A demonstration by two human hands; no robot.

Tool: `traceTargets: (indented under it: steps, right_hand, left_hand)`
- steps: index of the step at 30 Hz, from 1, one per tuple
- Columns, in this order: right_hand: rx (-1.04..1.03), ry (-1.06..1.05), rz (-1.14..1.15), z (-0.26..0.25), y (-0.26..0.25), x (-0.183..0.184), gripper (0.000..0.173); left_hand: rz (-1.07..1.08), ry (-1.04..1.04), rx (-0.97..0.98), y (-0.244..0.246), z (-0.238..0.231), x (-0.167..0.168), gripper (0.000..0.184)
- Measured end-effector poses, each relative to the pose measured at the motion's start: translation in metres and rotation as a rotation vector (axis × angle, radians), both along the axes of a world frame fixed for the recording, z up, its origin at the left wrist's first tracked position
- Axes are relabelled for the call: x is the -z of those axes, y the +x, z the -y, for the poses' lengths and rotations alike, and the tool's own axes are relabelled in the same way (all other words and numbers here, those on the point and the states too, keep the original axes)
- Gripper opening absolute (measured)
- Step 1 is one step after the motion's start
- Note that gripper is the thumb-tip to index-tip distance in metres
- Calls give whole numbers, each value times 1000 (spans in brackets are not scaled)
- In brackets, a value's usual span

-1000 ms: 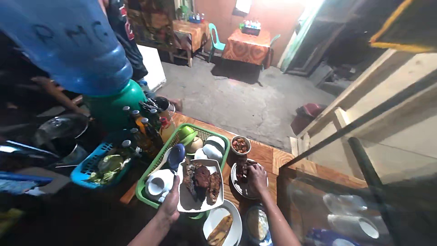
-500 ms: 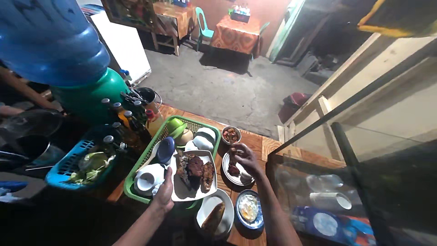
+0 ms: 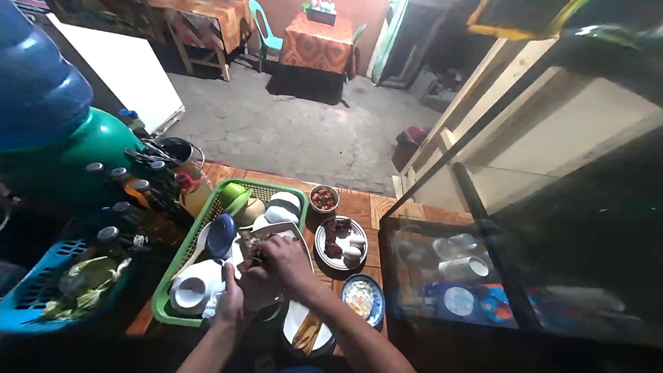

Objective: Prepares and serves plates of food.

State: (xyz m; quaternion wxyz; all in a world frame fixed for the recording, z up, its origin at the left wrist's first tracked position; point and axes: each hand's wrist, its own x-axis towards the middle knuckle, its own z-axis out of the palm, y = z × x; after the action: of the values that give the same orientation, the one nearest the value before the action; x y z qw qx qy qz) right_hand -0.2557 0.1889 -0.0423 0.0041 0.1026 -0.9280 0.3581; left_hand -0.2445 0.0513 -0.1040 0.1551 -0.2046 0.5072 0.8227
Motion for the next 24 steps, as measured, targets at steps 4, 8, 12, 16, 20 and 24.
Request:
traceTargets:
  steps: [4,8,12,16,20,24]
  right_hand:
    - [236,-53,49,-101,-23,19,35]
    - [449,75,410,-192,-47,78,38]
    - [423,251,528,-207,-56,124,57]
    - [424,336,575,-205,-56,126,47]
    - [522,246,517,-206,-45,112,54]
    - [494,197,360,-187,-13,107,35]
  left_hand:
    - [59,-7,-58,-2,7,-12,65]
    - [37,-1,-62,2,19,-19,61]
    - [37,24,-75,6,25,-22,61]
    - [18,33,-81,9,33,-25,62]
    - [-17,51,-99,12,45,-28,61]
    - [-68,78,-90,14,60,-27,61]
